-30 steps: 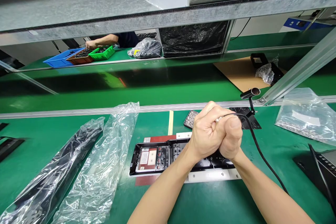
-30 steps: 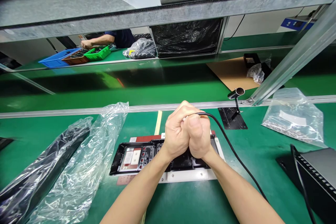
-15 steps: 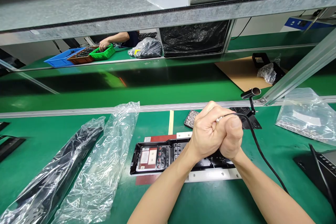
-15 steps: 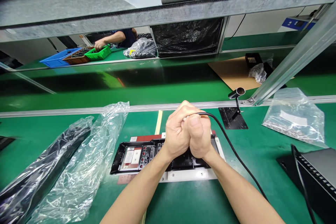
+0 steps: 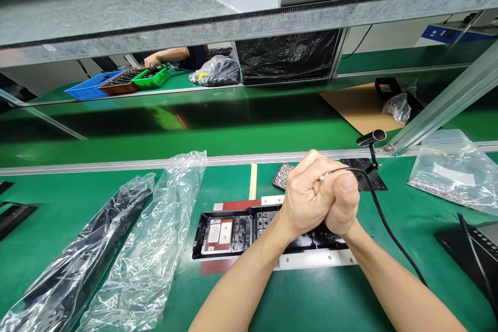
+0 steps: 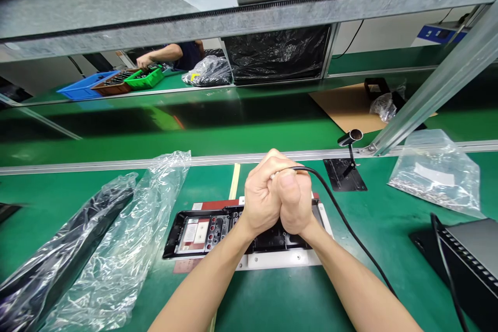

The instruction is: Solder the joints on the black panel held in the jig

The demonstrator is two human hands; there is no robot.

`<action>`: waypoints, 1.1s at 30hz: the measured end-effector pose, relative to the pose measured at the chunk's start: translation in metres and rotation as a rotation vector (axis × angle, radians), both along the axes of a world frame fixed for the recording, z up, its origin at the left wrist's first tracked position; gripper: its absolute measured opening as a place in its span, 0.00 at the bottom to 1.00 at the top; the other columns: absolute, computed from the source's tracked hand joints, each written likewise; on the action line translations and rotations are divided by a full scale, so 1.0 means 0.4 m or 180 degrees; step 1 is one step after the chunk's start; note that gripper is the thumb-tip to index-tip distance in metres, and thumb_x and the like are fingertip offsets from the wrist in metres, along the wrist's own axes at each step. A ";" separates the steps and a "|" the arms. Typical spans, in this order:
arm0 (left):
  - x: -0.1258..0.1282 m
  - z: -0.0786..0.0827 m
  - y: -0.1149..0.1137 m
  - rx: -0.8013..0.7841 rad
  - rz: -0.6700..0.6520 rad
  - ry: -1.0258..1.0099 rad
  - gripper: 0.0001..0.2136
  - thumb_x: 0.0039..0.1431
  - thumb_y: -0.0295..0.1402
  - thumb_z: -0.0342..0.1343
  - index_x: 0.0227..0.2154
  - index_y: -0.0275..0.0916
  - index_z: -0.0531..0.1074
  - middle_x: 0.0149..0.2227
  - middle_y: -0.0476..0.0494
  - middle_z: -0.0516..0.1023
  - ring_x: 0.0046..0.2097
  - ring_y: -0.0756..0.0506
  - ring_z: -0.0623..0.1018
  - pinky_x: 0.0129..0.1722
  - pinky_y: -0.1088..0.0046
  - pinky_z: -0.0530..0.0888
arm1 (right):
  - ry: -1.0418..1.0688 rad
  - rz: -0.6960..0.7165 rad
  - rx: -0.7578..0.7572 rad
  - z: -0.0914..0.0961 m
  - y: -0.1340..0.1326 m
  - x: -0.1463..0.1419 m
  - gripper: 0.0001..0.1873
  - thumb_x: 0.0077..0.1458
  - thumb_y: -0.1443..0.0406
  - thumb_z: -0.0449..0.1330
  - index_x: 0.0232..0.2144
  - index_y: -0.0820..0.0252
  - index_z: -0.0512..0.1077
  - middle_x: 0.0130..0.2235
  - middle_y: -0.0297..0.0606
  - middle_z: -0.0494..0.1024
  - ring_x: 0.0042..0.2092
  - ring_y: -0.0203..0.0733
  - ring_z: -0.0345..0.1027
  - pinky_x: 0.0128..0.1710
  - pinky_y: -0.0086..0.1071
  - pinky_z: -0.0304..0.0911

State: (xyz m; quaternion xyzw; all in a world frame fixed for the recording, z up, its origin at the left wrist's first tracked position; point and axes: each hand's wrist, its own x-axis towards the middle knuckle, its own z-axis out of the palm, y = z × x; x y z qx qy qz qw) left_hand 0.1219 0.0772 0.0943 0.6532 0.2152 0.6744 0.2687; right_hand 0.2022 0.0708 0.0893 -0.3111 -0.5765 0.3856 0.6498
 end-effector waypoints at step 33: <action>0.001 0.002 -0.002 -0.0021 0.0105 0.0103 0.12 0.71 0.40 0.54 0.36 0.38 0.77 0.34 0.44 0.77 0.36 0.48 0.76 0.37 0.72 0.75 | -0.0008 0.0072 -0.0037 -0.014 -0.002 0.006 0.34 0.61 0.39 0.52 0.16 0.56 0.58 0.20 0.31 0.56 0.24 0.36 0.50 0.24 0.34 0.51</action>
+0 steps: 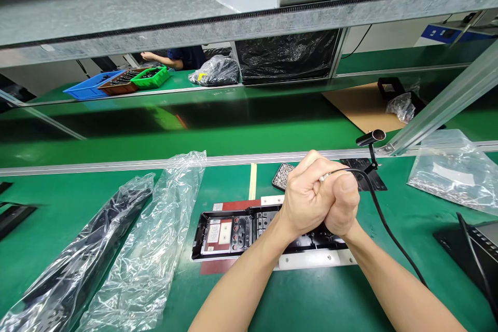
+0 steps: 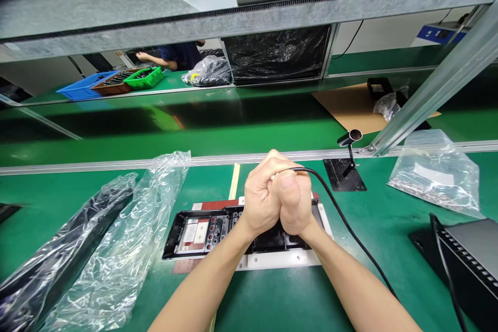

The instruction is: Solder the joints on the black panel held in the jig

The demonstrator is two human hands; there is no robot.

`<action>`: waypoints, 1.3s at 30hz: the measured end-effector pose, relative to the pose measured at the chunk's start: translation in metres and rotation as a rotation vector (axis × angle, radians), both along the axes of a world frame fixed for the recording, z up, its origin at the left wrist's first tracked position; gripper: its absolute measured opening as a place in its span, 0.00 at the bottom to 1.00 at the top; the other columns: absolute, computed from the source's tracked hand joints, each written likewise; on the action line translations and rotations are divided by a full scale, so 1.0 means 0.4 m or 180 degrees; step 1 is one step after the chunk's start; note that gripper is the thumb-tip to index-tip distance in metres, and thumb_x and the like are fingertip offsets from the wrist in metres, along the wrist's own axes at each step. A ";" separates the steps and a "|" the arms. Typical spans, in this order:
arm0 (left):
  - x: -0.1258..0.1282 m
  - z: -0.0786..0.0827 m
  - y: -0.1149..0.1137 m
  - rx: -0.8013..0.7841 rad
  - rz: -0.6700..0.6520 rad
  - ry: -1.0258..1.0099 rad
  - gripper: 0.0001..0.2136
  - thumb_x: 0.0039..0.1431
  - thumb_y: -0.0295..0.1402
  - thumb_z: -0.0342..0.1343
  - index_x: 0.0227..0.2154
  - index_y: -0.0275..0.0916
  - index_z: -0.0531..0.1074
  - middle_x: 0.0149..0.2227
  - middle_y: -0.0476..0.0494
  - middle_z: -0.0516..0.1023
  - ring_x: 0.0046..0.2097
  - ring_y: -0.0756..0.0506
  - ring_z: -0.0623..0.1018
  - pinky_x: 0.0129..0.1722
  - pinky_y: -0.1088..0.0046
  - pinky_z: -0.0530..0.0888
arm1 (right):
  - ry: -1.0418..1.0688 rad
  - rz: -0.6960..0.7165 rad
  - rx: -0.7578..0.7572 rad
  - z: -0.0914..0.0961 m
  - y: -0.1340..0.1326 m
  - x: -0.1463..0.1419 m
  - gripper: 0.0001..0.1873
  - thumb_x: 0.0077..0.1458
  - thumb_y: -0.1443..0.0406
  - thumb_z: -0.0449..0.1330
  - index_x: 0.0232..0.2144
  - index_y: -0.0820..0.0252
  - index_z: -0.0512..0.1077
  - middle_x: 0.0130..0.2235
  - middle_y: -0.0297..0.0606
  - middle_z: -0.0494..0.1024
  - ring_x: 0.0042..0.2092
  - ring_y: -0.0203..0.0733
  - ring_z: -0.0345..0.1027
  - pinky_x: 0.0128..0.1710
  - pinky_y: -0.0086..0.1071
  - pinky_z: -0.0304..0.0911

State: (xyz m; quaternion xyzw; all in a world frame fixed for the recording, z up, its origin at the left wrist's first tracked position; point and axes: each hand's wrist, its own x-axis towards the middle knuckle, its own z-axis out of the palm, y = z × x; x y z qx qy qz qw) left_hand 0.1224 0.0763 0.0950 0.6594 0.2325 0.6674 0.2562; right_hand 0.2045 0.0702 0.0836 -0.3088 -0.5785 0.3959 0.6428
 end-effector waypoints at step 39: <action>0.008 0.007 -0.002 -0.0034 -0.0030 0.0020 0.13 0.71 0.39 0.54 0.36 0.38 0.79 0.34 0.44 0.78 0.37 0.48 0.75 0.37 0.71 0.75 | 0.0147 0.0041 0.0074 -0.006 0.004 0.011 0.31 0.64 0.44 0.53 0.17 0.57 0.58 0.19 0.30 0.57 0.22 0.36 0.49 0.22 0.35 0.48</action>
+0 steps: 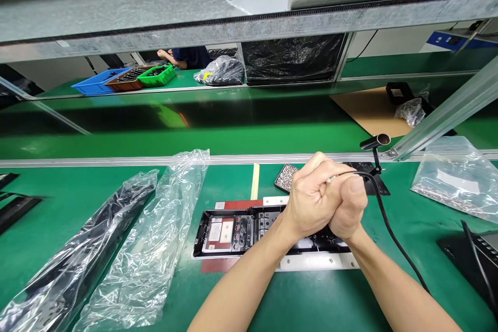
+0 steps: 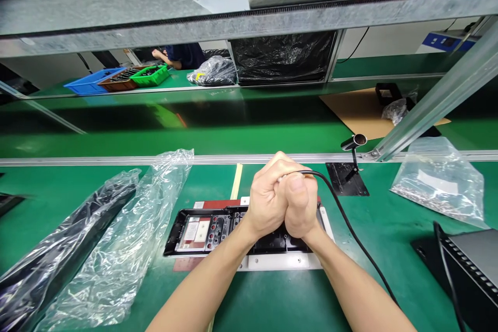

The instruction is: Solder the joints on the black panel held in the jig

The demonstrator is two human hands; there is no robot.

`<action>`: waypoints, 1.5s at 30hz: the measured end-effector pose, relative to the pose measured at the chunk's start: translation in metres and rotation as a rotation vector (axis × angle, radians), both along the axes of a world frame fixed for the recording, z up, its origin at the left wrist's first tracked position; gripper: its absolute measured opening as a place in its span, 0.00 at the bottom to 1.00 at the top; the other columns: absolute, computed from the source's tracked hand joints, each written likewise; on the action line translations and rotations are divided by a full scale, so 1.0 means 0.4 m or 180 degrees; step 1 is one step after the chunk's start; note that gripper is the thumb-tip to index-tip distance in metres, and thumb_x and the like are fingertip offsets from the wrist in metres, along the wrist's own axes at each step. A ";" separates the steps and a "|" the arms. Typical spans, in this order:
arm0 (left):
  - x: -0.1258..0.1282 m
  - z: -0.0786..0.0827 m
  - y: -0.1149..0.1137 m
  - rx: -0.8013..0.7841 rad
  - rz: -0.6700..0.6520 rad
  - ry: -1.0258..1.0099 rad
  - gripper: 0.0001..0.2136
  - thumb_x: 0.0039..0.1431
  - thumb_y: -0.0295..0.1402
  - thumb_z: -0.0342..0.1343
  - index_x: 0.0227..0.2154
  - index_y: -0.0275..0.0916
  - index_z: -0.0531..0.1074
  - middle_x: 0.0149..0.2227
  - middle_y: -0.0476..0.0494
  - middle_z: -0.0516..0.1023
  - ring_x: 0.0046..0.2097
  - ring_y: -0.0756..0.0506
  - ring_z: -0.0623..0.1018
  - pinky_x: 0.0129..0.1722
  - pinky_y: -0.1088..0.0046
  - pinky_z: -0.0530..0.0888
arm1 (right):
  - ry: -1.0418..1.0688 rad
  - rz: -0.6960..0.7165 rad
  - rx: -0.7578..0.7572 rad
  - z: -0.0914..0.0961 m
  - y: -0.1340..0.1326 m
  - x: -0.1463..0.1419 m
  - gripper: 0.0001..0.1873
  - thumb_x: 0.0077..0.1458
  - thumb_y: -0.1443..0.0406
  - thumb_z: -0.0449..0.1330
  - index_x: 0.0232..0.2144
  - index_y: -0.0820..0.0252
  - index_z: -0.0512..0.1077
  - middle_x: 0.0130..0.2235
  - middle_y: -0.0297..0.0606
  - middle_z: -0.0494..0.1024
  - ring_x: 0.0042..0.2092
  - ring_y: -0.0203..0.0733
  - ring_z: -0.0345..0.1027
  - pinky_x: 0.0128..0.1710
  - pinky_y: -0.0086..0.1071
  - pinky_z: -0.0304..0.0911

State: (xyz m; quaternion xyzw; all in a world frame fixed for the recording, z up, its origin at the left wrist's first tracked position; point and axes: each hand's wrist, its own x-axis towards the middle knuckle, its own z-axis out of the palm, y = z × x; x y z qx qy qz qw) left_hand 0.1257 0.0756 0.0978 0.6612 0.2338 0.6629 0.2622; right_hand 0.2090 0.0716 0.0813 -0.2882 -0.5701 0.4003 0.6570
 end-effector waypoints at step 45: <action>-0.302 -0.208 -0.222 -0.1008 0.2255 0.3968 0.16 0.74 0.34 0.48 0.58 0.33 0.69 0.49 0.37 0.78 0.51 0.38 0.75 0.54 0.55 0.71 | 0.0377 0.0653 -0.0816 0.087 -0.013 0.022 0.33 0.56 0.38 0.59 0.18 0.57 0.62 0.13 0.26 0.55 0.15 0.29 0.44 0.12 0.25 0.43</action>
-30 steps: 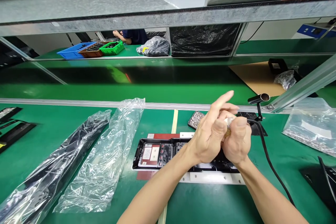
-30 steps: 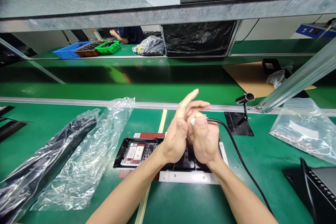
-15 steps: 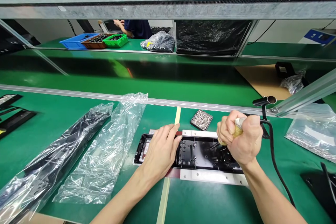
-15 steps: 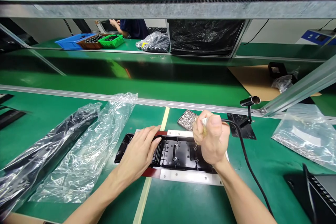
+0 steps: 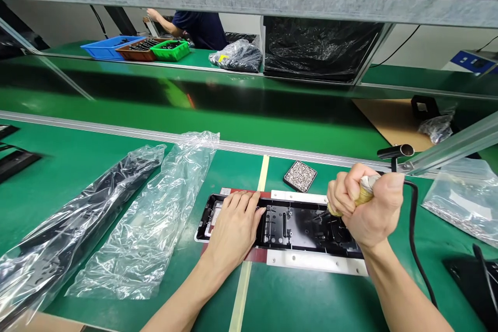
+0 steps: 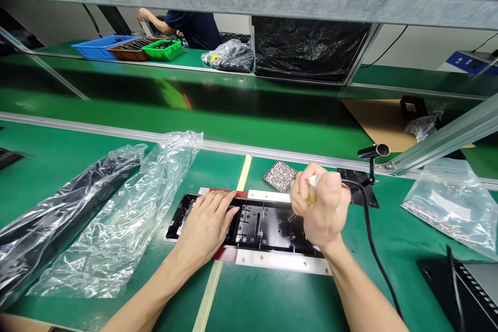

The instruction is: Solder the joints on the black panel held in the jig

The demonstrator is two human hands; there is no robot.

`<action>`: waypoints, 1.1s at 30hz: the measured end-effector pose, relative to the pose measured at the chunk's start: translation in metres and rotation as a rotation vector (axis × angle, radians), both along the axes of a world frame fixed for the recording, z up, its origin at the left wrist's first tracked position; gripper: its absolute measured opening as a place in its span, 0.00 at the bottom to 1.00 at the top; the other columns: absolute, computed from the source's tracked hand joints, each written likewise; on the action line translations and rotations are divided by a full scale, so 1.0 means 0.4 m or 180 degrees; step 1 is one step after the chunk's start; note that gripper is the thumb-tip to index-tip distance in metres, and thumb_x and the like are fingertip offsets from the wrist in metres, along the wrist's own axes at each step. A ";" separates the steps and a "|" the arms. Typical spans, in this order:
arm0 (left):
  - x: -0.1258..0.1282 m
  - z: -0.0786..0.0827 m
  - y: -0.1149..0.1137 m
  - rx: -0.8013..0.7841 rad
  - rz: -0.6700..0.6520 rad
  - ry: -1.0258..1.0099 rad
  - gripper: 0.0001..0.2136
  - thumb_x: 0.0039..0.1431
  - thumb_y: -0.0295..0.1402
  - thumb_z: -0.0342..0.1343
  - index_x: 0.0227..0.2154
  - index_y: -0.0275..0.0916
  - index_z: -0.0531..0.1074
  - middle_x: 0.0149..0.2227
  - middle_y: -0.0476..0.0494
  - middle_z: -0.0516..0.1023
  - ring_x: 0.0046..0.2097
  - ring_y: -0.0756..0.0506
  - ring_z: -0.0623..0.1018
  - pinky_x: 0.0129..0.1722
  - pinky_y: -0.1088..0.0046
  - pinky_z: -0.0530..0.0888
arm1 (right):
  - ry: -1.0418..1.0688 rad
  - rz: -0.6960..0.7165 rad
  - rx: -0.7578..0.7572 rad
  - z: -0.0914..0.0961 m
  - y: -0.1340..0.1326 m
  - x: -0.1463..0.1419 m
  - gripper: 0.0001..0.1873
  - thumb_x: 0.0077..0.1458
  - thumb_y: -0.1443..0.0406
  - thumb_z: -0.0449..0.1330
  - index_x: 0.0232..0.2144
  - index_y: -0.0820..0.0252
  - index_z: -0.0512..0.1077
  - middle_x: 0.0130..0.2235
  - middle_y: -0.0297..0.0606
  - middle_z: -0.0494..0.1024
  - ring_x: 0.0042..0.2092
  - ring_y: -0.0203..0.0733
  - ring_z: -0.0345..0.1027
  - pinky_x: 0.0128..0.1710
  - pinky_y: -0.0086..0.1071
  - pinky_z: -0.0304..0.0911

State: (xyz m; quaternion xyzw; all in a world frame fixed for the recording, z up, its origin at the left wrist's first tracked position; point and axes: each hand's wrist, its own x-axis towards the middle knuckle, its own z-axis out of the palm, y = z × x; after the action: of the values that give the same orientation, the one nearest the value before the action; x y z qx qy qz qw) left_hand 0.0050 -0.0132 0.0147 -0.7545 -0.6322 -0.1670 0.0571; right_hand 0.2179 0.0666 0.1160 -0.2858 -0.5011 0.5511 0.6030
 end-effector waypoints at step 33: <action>0.017 0.005 0.005 -0.0017 0.0049 0.0166 0.17 0.74 0.36 0.46 0.58 0.32 0.69 0.45 0.36 0.78 0.45 0.38 0.75 0.51 0.56 0.70 | -0.0091 -0.0082 0.0013 0.015 -0.004 0.006 0.33 0.57 0.39 0.58 0.16 0.57 0.60 0.12 0.27 0.54 0.14 0.29 0.43 0.12 0.26 0.44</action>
State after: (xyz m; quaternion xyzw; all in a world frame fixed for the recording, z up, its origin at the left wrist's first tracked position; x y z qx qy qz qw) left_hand 0.0118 -0.0114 0.0165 -0.7538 -0.6368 -0.1451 0.0728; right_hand 0.2201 0.0650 0.1221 -0.2988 -0.5070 0.5381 0.6034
